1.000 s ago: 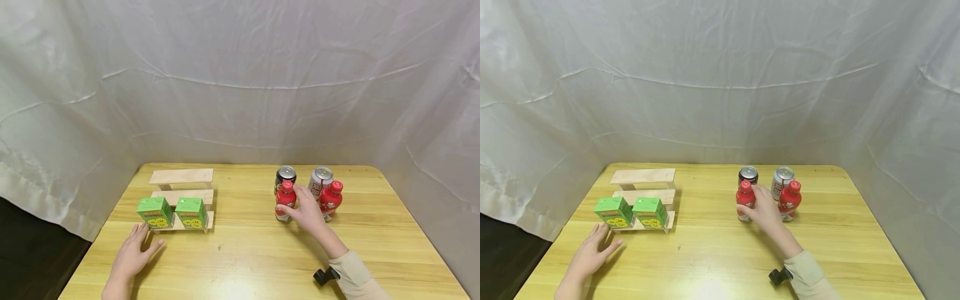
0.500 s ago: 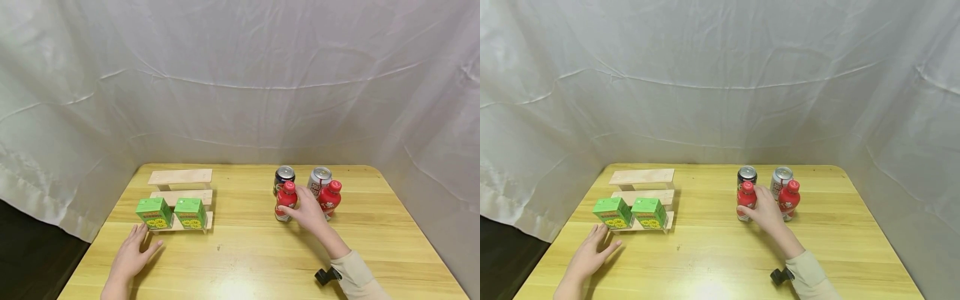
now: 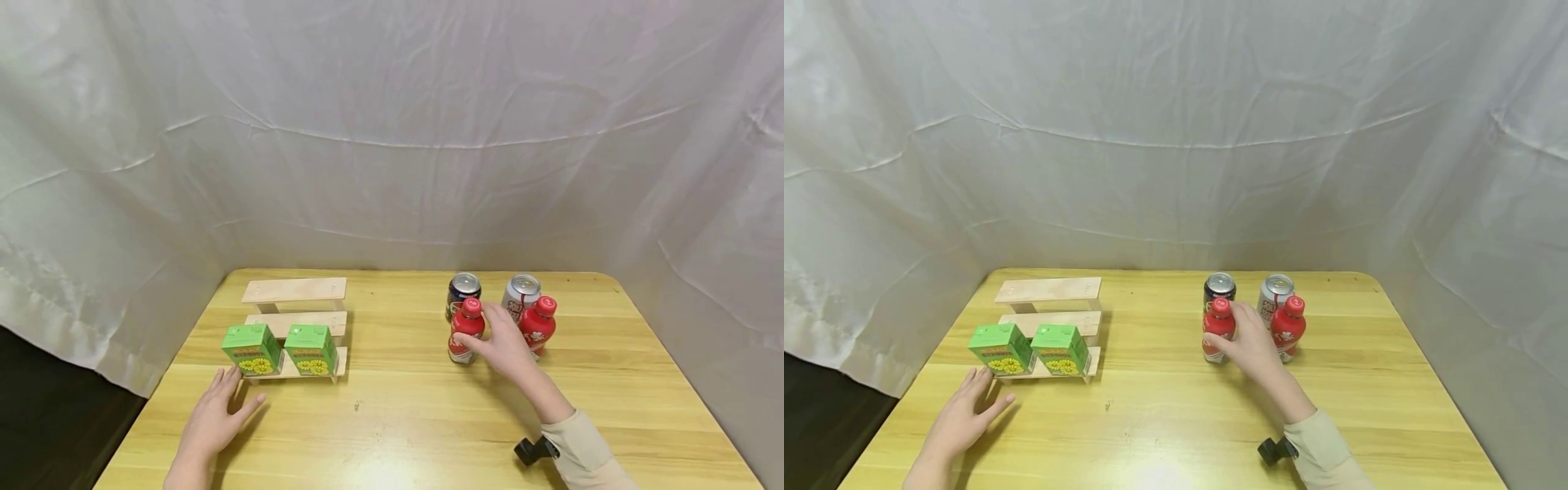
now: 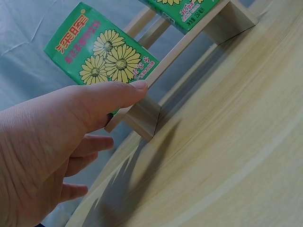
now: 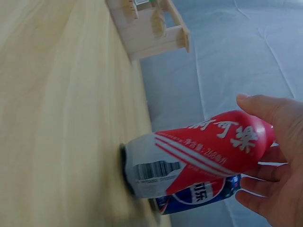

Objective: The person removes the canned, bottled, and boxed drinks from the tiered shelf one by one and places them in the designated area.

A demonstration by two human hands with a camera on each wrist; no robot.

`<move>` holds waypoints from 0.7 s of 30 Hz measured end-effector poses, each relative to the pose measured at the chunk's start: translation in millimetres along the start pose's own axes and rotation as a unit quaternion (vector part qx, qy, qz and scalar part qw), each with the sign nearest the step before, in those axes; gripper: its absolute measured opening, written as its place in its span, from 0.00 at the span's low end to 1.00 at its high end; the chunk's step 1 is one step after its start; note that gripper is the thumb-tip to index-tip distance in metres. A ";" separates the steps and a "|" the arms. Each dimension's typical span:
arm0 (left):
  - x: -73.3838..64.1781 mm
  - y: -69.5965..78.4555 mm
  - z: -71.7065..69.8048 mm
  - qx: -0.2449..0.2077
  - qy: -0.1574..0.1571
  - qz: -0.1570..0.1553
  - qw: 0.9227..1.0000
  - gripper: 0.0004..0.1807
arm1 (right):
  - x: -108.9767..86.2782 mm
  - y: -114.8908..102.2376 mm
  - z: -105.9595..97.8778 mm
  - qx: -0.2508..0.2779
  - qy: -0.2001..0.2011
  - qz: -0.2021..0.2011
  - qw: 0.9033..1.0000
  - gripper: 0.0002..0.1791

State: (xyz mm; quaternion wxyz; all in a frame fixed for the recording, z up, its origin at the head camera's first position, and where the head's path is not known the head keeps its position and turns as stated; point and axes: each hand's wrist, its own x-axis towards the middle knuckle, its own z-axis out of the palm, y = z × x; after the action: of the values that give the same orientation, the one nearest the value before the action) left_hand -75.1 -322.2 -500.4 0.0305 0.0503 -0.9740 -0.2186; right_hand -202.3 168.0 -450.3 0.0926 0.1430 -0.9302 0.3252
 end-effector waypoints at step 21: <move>0.1 0.3 0.2 -0.003 0.004 0.003 1.000 0.48 | 22.7 -45.9 -10.7 -0.003 0.066 -0.121 0.990 0.37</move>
State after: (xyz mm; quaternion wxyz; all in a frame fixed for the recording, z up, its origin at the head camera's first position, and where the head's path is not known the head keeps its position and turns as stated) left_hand -75.2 -321.9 -500.4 0.0355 0.0478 -0.9734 -0.2211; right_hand -207.8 135.7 -409.4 0.1930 0.2323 -0.8989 0.3173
